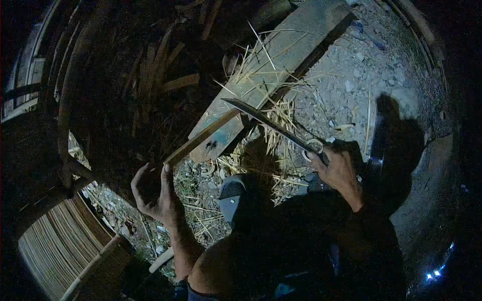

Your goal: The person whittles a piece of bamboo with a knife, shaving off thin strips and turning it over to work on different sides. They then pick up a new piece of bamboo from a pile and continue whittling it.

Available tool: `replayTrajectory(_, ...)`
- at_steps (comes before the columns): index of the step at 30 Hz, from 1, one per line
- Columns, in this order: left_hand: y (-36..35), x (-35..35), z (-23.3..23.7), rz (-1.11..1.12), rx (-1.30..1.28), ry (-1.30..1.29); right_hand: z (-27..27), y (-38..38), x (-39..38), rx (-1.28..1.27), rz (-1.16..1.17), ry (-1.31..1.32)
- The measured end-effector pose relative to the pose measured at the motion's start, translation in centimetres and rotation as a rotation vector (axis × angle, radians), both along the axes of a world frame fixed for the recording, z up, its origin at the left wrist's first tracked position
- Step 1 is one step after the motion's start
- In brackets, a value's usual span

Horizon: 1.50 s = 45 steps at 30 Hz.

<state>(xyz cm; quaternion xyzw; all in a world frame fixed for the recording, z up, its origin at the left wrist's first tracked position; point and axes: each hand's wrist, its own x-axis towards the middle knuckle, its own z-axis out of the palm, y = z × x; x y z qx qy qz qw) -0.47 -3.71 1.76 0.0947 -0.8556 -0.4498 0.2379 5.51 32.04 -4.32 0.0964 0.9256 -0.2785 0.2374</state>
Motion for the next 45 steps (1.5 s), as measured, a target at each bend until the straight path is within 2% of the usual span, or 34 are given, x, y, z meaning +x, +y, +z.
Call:
replayTrajectory(2,-1.5,0.1,-0.9,-0.018,-0.102,0.016,0.4,-0.1,0.1,0.081,-0.037,0.037)
replayTrajectory(4,-2.9,-0.2,-2.1,0.022,0.045,-0.124,-0.5,0.6,1.0,0.037,-0.024,0.066)
replayTrajectory(5,-3.5,0.1,-2.9,0.003,0.001,-0.173,-0.8,0.8,1.9,0.043,-0.098,0.067)
replayTrajectory(6,-5.1,0.8,-5.1,0.07,0.12,-0.265,-0.9,0.9,2.6,0.048,-0.168,0.069)
replayTrajectory(8,-7.9,1.8,-9.9,0.077,0.19,-0.35,-0.8,1.3,3.7,0.106,-0.205,0.113)
replayTrajectory(10,-8.3,1.9,-11.4,-0.002,0.071,-0.509,-0.4,1.4,4.6,0.175,-0.257,0.153)
replayTrajectory(11,-7.5,1.2,-10.0,0.039,-0.054,-0.78,-0.2,1.5,4.7,0.114,-0.332,0.157)
replayTrajectory(12,-7.6,1.3,-11.5,0.053,0.029,-0.791,0.1,1.6,5.0,0.053,-0.408,0.162)
replayTrajectory(14,-6.1,0.5,-13.7,-0.031,-0.276,-0.447,-0.3,2.0,5.7,0.109,-0.358,0.247)
replayTrajectory(16,-1.2,-2.7,-10.4,-0.303,0.127,-0.406,-0.1,1.6,5.5,0.15,-0.301,0.326)
replayTrajectory(18,0.6,-5.4,-12.6,-0.5,0.152,-0.435,1.2,0.4,4.7,-0.054,-0.48,0.031)
replayTrajectory(20,-0.3,-7.8,-18.6,-0.509,0.223,-0.428,0.9,0.0,4.3,-0.048,-0.41,0.128)
replayTrajectory(21,1.7,-8.7,-15.4,-0.535,0.139,-0.527,0.8,0.0,4.1,-0.033,-0.346,0.221)
replayTrajectory(22,1.7,-9.3,-15.1,-0.542,0.137,-0.518,1.0,0.0,3.9,-0.032,-0.352,0.23)
replayTrajectory(24,0.6,-10.3,-14.5,-0.604,-0.239,-0.443,1.5,0.1,3.6,-0.066,-0.331,0.155)
replayTrajectory(25,-0.5,-10.8,-15.1,-0.606,-0.242,-0.436,0.8,0.2,4.2,-0.067,-0.334,0.161)
replayTrajectory(27,-3.6,-11.9,-18.1,-0.433,0.327,-0.452,-1.5,0.6,5.6,0.008,-0.345,0.202)
replayTrajectory(28,-2.1,-12.5,-15.6,-0.34,0.611,-0.449,-1.3,0.8,5.3,0.007,-0.345,0.211)
replayTrajectory(29,-1.3,-11.7,-12.5,-0.399,0.233,-0.22,-0.8,1.0,5.0,-0.028,-0.306,0.141)
replayTrajectory(30,1.9,-10.6,-4.5,-0.443,-0.144,0.009,-0.5,1.1,4.9,-0.063,-0.267,0.068)
replayTrajectory(32,1.7,-10.1,-0.7,-0.235,-0.136,-0.033,-2.0,0.7,5.6,-0.05,-0.313,0.154)
replayTrajectory(33,2.8,-9.6,0.1,-0.155,0.11,0.041,-2.2,0.3,5.7,-0.035,-0.357,0.239)
replayTrajectory(34,2.8,-9.1,0.2,-0.155,0.105,0.037,-1.6,0.0,5.2,-0.04,-0.359,0.235)
replayTrajectory(36,2.8,-8.1,0.4,-0.142,0.183,-0.035,1.1,-0.9,2.8,-0.231,-0.375,0.17)
replayTrajectory(37,3.6,-7.4,-0.1,-0.091,0.246,-0.069,0.7,-1.1,2.9,-0.233,-0.378,0.168)
replayTrajectory(38,3.0,-7.1,-1.5,-0.146,0.071,-0.033,0.1,-1.3,2.9,-0.203,-0.33,0.206)
replayTrajectory(40,5.9,-5.6,0.2,-0.081,0.264,-0.135,0.1,-1.5,2.7,-0.169,-0.288,0.241)
replayTrajectory(41,5.6,-4.7,0.3,-0.085,0.267,-0.138,1.1,-1.8,2.2,-0.148,-0.207,0.209)
replayTrajectory(44,5.0,-3.0,1.4,-0.075,0.156,-0.242,1.7,-2.7,1.2,-0.155,-0.099,0.163)
replayTrajectory(45,5.4,-3.0,2.9,-0.046,0.06,-0.434,1.2,-3.2,1.2,-0.224,-0.082,0.169)
